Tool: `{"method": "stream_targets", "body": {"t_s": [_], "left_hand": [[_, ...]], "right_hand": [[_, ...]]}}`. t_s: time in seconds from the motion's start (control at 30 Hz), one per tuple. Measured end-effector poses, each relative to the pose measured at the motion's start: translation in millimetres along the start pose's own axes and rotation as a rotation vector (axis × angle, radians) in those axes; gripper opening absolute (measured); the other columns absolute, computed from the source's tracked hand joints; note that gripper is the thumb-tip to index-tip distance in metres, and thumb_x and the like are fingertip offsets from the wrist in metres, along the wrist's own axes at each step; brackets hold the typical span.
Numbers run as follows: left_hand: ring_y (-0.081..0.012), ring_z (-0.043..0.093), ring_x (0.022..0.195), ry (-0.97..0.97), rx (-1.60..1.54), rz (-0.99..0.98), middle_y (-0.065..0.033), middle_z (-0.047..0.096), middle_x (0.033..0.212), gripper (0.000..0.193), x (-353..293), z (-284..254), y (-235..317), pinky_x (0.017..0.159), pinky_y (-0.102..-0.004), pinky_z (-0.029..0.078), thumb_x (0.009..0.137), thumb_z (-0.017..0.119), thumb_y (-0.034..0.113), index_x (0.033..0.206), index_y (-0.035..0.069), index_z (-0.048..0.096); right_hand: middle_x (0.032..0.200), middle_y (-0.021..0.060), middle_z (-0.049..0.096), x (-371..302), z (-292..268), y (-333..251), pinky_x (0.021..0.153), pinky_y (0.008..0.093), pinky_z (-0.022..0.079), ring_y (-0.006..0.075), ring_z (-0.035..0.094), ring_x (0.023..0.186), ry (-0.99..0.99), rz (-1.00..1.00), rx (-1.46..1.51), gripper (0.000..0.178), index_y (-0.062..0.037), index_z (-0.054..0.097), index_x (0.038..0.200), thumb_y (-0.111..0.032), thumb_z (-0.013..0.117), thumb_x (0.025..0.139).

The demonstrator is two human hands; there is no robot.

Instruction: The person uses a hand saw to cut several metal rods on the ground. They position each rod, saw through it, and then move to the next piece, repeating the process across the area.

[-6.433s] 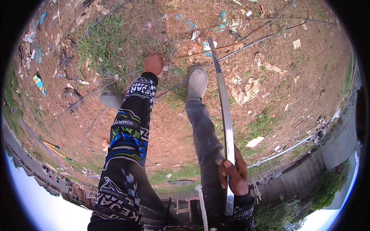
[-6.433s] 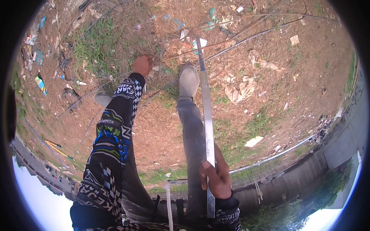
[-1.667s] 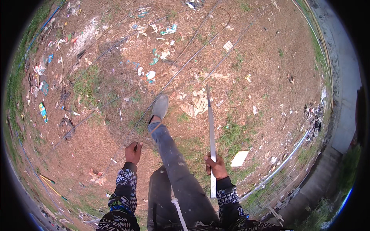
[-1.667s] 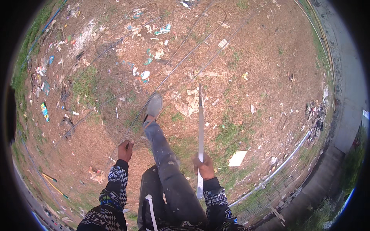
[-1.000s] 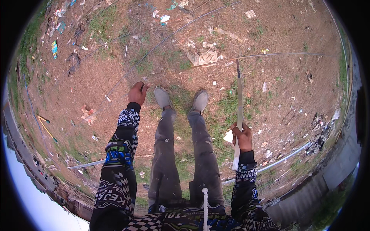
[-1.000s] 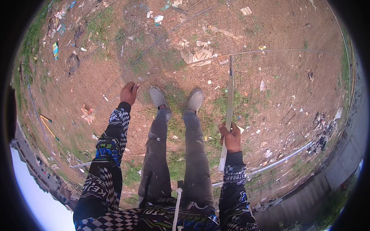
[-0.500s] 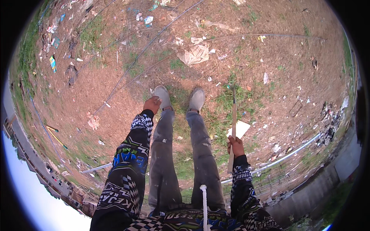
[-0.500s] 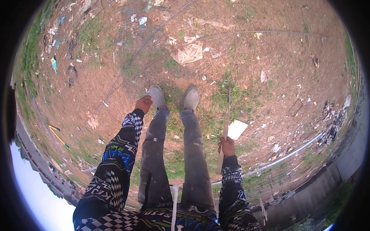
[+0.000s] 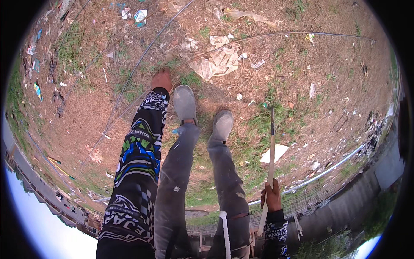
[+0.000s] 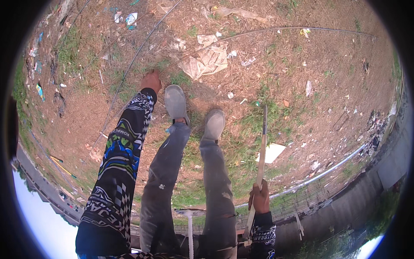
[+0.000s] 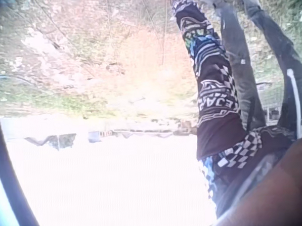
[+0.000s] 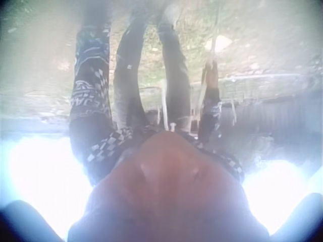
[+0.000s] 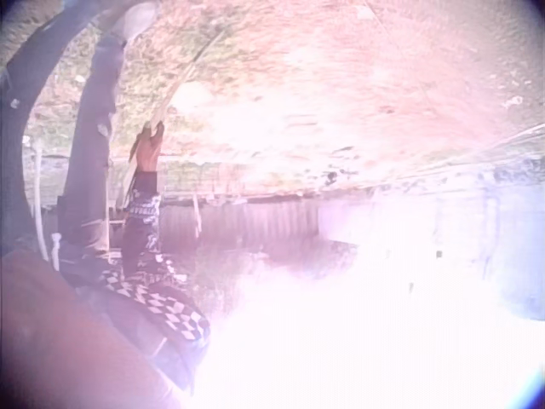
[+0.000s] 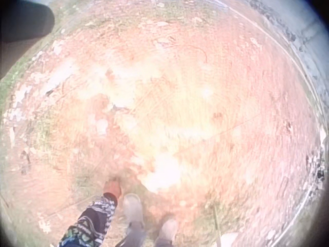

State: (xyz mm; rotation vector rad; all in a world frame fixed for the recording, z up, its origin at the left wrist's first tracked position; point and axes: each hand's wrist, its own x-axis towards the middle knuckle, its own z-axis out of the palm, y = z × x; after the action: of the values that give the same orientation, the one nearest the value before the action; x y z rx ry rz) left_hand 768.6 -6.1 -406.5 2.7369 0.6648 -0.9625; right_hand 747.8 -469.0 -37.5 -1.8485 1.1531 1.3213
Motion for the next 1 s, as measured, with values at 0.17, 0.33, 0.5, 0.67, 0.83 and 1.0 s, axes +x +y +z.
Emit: {"method": "stream_targets", "body": {"t_s": [0.17,0.33,0.5,0.67,0.83,1.0], "left_hand": [[-0.0331,0.063,0.101,0.096,0.063,0.188,-0.0173,0.063,0.107,0.032,7.5,9.9,-4.1,0.088,-0.0432,0.050,0.081,0.064,0.014,0.108,0.003,0.054],[-0.0395,0.061,0.098,-0.229,-0.162,0.121,-0.0210,0.061,0.107,0.038,-14.0,-15.8,-10.0,0.085,-0.0466,0.050,0.076,0.064,0.008,0.111,0.000,0.052],[-0.0402,0.062,0.085,-0.206,-0.364,0.476,-0.0189,0.063,0.088,0.031,-63.0,-42.7,-15.6,0.077,-0.0485,0.051,0.073,0.061,0.002,0.104,0.003,0.063],[-0.0389,0.063,0.081,-0.256,-0.403,0.272,-0.0183,0.065,0.084,0.023,-80.7,-16.2,2.7,0.074,-0.0482,0.051,0.073,0.062,0.003,0.093,0.007,0.071],[-0.0373,0.064,0.088,-0.283,-0.284,0.224,-0.0168,0.066,0.091,0.020,-78.5,-15.2,19.4,0.079,-0.0476,0.052,0.072,0.067,0.009,0.092,0.009,0.071],[-0.0353,0.066,0.089,-0.174,-0.211,0.268,-0.0137,0.068,0.092,0.021,-79.6,8.3,18.7,0.079,-0.0464,0.053,0.072,0.069,0.010,0.093,0.010,0.071]], "right_hand": [[0.060,0.0046,0.048,-4.6,21.5,-6.7,0.029,0.0288,0.036,0.0141,0.044,0.034,0.032,0.007,0.089,0.028,-0.0041,0.042,0.122,-0.017,0.046,0.098],[0.059,0.0044,0.048,-27.9,18.1,-29.2,0.030,0.0275,0.035,0.0132,0.043,0.034,0.009,-0.012,0.220,0.028,-0.0031,0.045,0.121,-0.019,0.045,0.099],[0.061,0.0038,0.049,-74.5,29.1,-51.9,0.031,0.0257,0.035,0.0121,0.042,0.035,-0.031,-0.121,0.399,0.039,-0.0006,0.045,0.129,-0.024,0.045,0.098],[0.063,0.0033,0.049,-77.5,13.9,-79.4,0.035,0.0236,0.036,0.0108,0.044,0.039,-0.208,-0.202,0.407,0.048,-0.0006,0.043,0.137,-0.026,0.047,0.097],[0.067,0.0054,0.051,-73.9,-4.6,-114.1,0.037,0.0240,0.037,0.0115,0.046,0.042,-0.256,-0.134,0.209,0.044,-0.0004,0.042,0.136,-0.021,0.046,0.097],[0.071,0.0050,0.052,-65.7,5.8,-130.8,0.038,0.0248,0.037,0.0109,0.047,0.044,-0.193,-0.176,0.095,0.043,0.0000,0.041,0.137,-0.018,0.045,0.098]]}}
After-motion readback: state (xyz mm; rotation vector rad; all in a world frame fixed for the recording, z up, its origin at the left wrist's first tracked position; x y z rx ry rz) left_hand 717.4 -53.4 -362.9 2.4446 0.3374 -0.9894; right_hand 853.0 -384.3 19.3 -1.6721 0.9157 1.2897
